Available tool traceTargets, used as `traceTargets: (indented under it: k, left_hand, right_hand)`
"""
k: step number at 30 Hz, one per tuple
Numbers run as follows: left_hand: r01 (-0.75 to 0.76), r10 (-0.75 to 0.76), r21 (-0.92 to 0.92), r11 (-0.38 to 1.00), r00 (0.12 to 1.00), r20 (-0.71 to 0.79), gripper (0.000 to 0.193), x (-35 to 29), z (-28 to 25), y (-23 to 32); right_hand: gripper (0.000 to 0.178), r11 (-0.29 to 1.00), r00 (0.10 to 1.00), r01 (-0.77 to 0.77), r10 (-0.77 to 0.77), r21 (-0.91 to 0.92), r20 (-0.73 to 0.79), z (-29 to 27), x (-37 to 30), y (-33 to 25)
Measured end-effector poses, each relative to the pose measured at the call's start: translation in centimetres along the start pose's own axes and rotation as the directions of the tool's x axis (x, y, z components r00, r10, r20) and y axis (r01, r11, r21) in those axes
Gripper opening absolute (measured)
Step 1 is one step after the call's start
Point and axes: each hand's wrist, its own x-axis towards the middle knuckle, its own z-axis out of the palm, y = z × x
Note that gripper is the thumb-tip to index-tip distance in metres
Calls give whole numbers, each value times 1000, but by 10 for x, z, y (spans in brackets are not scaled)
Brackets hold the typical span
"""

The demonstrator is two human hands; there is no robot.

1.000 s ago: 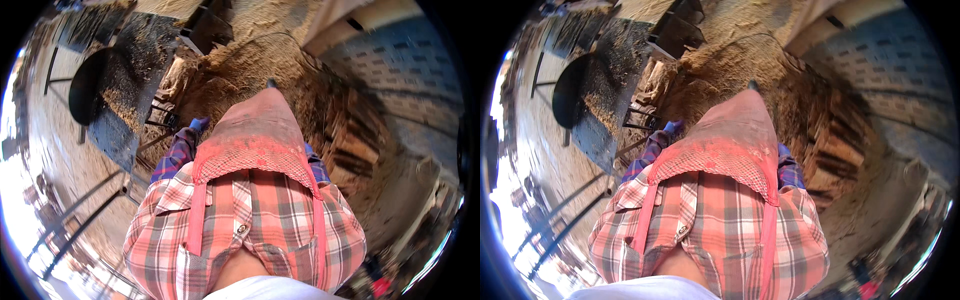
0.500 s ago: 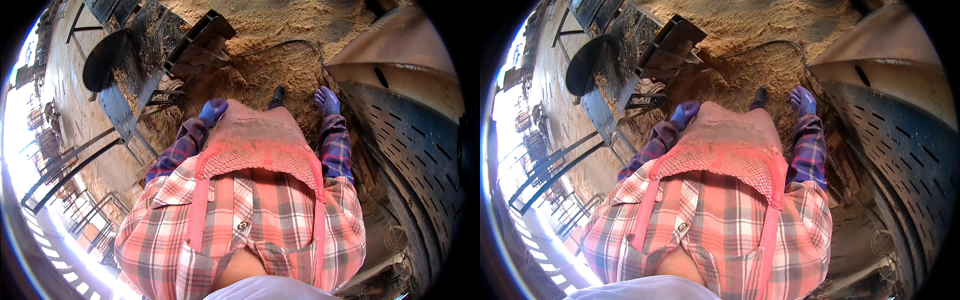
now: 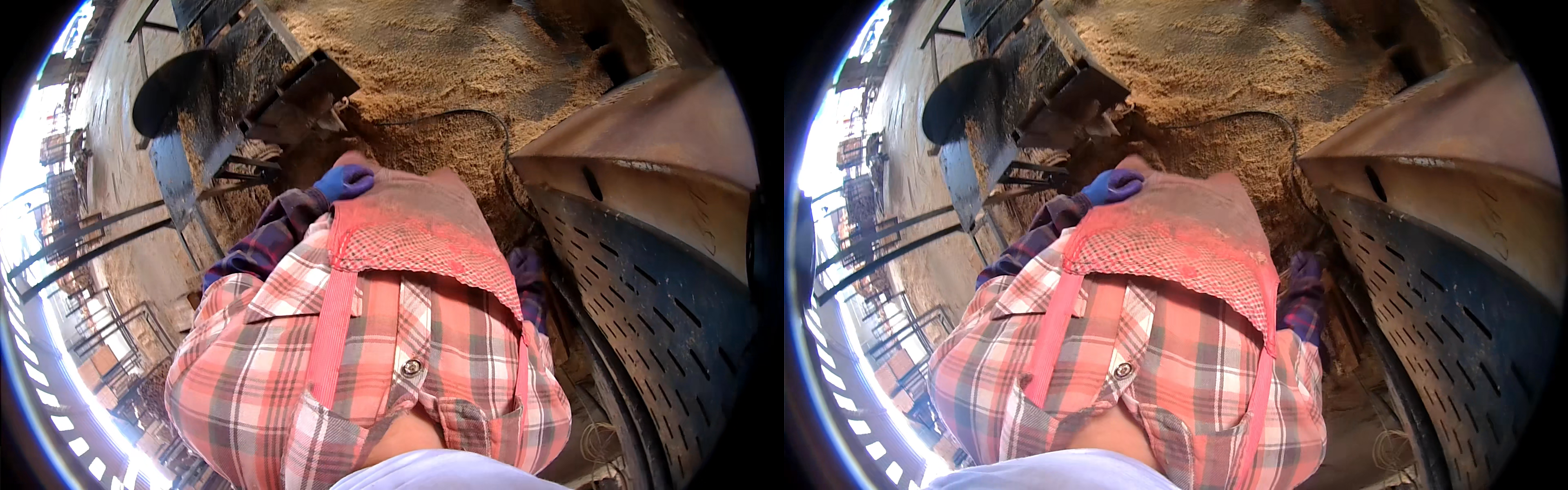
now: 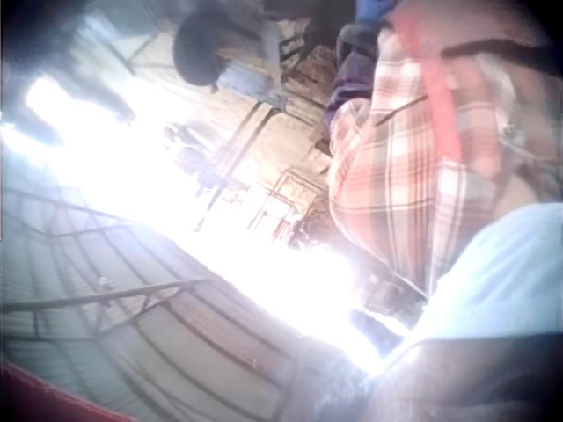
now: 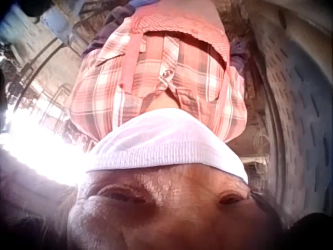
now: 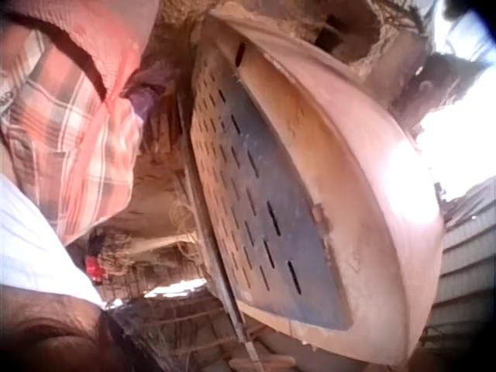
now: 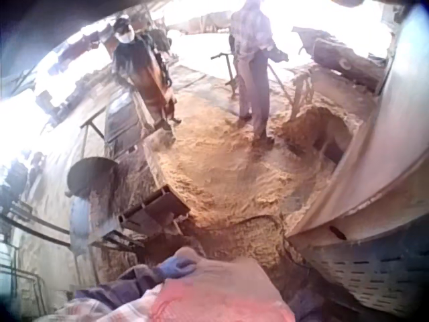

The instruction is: The person repeatedly picks up rectangular wooden planks from a pile, places them onto a circular sawing machine, and then removes the processed planks to stack them nearby. The task involves continuous handling of wood pieces in a repetitive cycle.

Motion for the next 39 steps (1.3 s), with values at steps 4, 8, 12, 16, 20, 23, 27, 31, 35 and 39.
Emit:
traceTargets:
  k: [4, 8, 12, 16, 20, 23, 27, 31, 35, 39]
  left_hand:
    - [134, -126, 54, 990, 984, -126, 31, -17, -7, 12]
    - [183, -184, -19, 983, 974, -130, 31, -50, -11, 10]
    - [194, -200, -71, 978, 977, -77, 32, -32, -23, 54]
    - [61, -61, 93, 994, 998, 4, 32, 13, -28, 120]
    - [-149, 147, 40, 988, 988, 46, 31, 32, -32, 160]
    - [-308, 318, 148, 940, 947, -50, 27, 21, -43, 178]
    - [-533, 557, 166, 830, 806, -199, 24, -1, -65, 216]
    - [-644, 808, 489, 588, 485, -334, 30, -8, -112, 241]
    - [-375, 781, 702, 605, 451, -431, 34, 10, -130, 231]
    - [-98, 453, 705, 703, 825, -337, 49, 24, -120, 202]
  right_hand:
    - [21, 965, 889, 206, -255, -166, -381, 64, 70, -74]
    - [22, 914, 917, 236, -322, -329, -235, 238, 103, -100]
    - [23, 830, 946, 285, -325, -480, 0, 316, 67, -75]
    - [23, 923, 972, 188, -224, -337, -71, 280, 37, -21]
    - [31, 999, 952, -31, 41, 36, -303, 146, 16, 43]
    - [27, 979, 957, -123, 160, 163, -242, 127, -12, 76]
    - [17, 664, 930, -128, -178, -737, -321, 133, 14, 89]
    - [22, 529, 998, -32, -30, -848, -56, 213, 71, 50]
    - [20, 969, 948, -131, 184, -209, 261, 297, 143, -15]
    - [16, 913, 956, 226, -140, -340, 258, 428, 118, -13]
